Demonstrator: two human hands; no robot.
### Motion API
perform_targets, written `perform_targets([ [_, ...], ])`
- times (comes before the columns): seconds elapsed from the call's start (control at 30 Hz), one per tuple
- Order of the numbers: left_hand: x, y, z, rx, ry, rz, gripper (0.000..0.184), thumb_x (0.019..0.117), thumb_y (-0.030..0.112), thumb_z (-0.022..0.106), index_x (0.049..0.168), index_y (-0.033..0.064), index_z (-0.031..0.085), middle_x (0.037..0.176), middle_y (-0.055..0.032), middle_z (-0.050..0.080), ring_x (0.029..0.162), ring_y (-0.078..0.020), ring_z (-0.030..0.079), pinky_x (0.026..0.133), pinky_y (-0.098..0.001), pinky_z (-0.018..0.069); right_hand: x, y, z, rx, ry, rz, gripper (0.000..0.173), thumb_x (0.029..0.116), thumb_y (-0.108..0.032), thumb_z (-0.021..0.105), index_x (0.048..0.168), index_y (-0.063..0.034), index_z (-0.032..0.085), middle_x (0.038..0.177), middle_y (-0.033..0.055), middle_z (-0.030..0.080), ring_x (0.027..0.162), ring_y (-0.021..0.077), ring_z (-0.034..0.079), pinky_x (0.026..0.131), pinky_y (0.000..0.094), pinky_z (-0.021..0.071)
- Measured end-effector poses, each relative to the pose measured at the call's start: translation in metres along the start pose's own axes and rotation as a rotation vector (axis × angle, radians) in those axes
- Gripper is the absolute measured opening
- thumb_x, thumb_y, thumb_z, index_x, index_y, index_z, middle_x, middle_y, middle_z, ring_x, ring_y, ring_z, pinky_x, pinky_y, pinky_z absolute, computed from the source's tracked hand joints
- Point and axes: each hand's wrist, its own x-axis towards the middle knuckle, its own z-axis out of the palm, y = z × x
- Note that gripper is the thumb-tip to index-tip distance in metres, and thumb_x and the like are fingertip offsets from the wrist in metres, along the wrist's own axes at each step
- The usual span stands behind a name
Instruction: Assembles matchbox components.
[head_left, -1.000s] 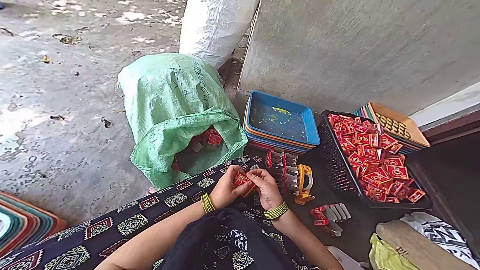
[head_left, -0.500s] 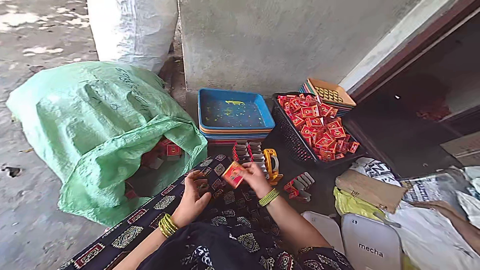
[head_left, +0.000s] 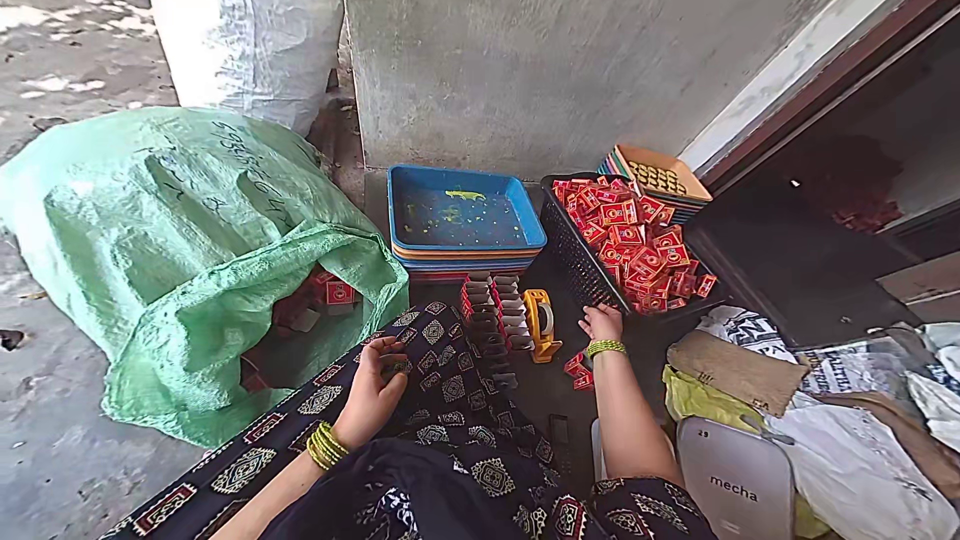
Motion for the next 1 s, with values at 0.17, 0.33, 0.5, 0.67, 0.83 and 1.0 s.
perform_targets([
  [0.17,0.000,0.001,-0.001,0.001,-0.016,-0.024,0.060,0.0855,0.009,0.059,0.141,-0.0032,0.039,0.135,-0.0163,0.057,0.115,-0.0205,0.065,0.089,-0.0360,0.0598,0.003,0.061,-0.006,-0.623,-0.181,-0.098,0.039,0.0915,-0.013,0.072,0.129,-0.0036,0.064,0.119,0.0158,0.071,0.108,0.0288,0.070,0.091,0.0501,0.0577],
  [0.33,0.001,-0.003,-0.001,0.015,-0.027,-0.021,0.057,0.0866,0.010,0.058,0.140,-0.0022,0.042,0.135,-0.0155,0.058,0.113,-0.0203,0.066,0.087,-0.0365,0.0601,-0.006,0.086,0.012,-1.091,-0.453,-0.522,0.039,0.0838,-0.023,0.074,0.123,-0.0182,0.074,0.136,0.0096,0.064,0.131,0.0311,0.055,0.110,0.0532,0.0432],
  [0.5,0.000,0.000,-0.002,0.022,-0.038,-0.006,0.053,0.0879,0.009,0.057,0.138,-0.0024,0.044,0.133,-0.0153,0.059,0.111,-0.0198,0.067,0.086,-0.0361,0.0603,-0.030,0.087,0.039,-1.245,-0.518,-0.730,0.028,0.0945,-0.031,0.068,0.117,-0.0155,0.076,0.135,0.0100,0.065,0.133,0.0335,0.052,0.107,0.0583,0.0419],
  [0.67,0.001,-0.001,-0.005,0.021,-0.069,0.043,0.041,0.0906,0.006,0.056,0.131,-0.0015,0.050,0.128,-0.0128,0.062,0.108,-0.0192,0.068,0.087,-0.0375,0.0608,-0.054,0.046,0.043,-1.207,-0.563,-0.721,0.031,0.1036,-0.030,0.054,0.119,-0.0079,0.069,0.117,0.0138,0.072,0.118,0.0309,0.065,0.105,0.0531,0.0466],
  [0.83,0.000,0.002,0.002,0.010,-0.138,0.085,0.037,0.0967,0.013,0.060,0.130,-0.0012,0.053,0.124,-0.0124,0.065,0.112,-0.0187,0.067,0.093,-0.0366,0.0597,-0.122,-0.017,0.040,-0.739,-0.605,-0.957,0.025,0.1048,-0.029,0.056,0.112,-0.0075,0.068,0.088,0.0107,0.071,0.084,0.0239,0.070,0.080,0.0457,0.0578],
  [1.0,-0.003,0.019,0.007,-0.006,-0.195,0.154,0.080,0.0919,0.039,0.075,0.146,-0.0063,0.039,0.136,-0.0184,0.059,0.122,-0.0216,0.064,0.099,-0.0384,0.0586,-0.208,-0.032,0.073,-0.328,-1.022,-0.832,0.023,0.1015,-0.026,0.063,0.108,-0.0046,0.068,0.075,0.0004,0.063,0.066,0.0082,0.058,0.066,0.0293,0.0520],
])
